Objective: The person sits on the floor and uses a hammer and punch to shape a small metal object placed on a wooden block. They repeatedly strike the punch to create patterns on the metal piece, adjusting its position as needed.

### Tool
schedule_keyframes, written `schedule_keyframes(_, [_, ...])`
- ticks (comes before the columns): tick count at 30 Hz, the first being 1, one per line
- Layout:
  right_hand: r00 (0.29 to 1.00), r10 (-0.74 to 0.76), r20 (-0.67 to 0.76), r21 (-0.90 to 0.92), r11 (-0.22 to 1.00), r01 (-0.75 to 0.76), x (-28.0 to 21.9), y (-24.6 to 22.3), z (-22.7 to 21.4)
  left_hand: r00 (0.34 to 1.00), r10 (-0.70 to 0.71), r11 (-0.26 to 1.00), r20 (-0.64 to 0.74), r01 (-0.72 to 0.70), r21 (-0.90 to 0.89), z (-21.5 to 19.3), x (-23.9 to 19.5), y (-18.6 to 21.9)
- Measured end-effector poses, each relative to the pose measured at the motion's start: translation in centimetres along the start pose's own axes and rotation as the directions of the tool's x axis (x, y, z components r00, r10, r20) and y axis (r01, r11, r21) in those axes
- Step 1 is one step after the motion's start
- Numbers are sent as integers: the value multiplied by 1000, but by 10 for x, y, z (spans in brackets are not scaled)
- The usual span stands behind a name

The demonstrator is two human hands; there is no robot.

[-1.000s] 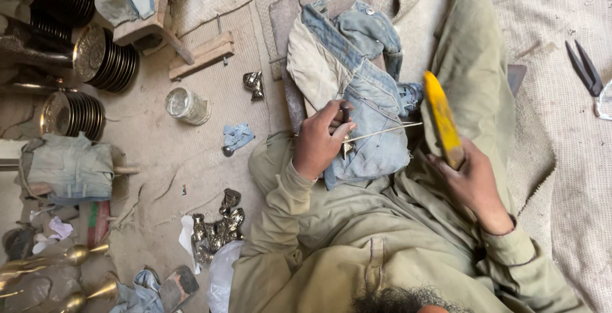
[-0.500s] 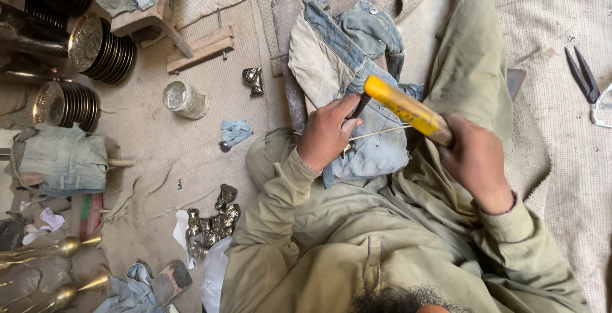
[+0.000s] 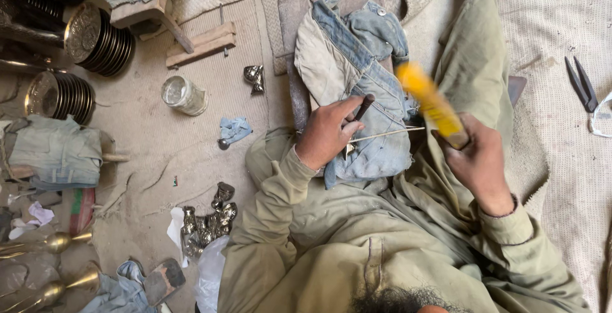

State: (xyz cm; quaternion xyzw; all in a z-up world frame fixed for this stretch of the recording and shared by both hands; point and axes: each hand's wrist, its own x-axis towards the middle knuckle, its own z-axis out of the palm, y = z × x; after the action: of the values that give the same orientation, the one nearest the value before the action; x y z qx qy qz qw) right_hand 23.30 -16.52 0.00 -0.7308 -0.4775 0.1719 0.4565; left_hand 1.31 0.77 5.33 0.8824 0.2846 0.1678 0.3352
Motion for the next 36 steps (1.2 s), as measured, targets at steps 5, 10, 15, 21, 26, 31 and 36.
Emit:
schedule_keyframes(5, [999, -48, 26, -308, 950, 54, -1, 1, -2, 999, 28, 1000, -15, -28, -7, -1, -4, -4])
schedule_keyframes(10, [987, -146, 60, -328, 932, 158, -5, -3, -7, 995, 92, 996, -31, -93, -3, -1, -7, -12])
schedule_keyframes(15, [996, -78, 39, -218, 972, 85, -5, -8, -8, 1000, -11, 998, 2, 11, -68, -2, -7, -15])
schedule_keyframes(21, [989, -144, 36, -292, 945, 148, -2, -10, -11, 983, 173, 984, -59, -175, -28, -6, -12, -17])
schedule_keyframes(26, [992, -123, 38, -62, 990, 125, -1, -16, -14, 999, 48, 991, 11, -47, -126, -7, -10, -18])
schedule_keyframes(31, [991, -136, -7, -253, 959, 130, -1, -19, -14, 981, 192, 977, -40, -195, -86, -10, -10, -24])
schedule_keyframes(36, [982, -187, 30, -242, 952, 189, -2, -22, -16, 983, 184, 979, -21, -185, -85, -6, -13, -31])
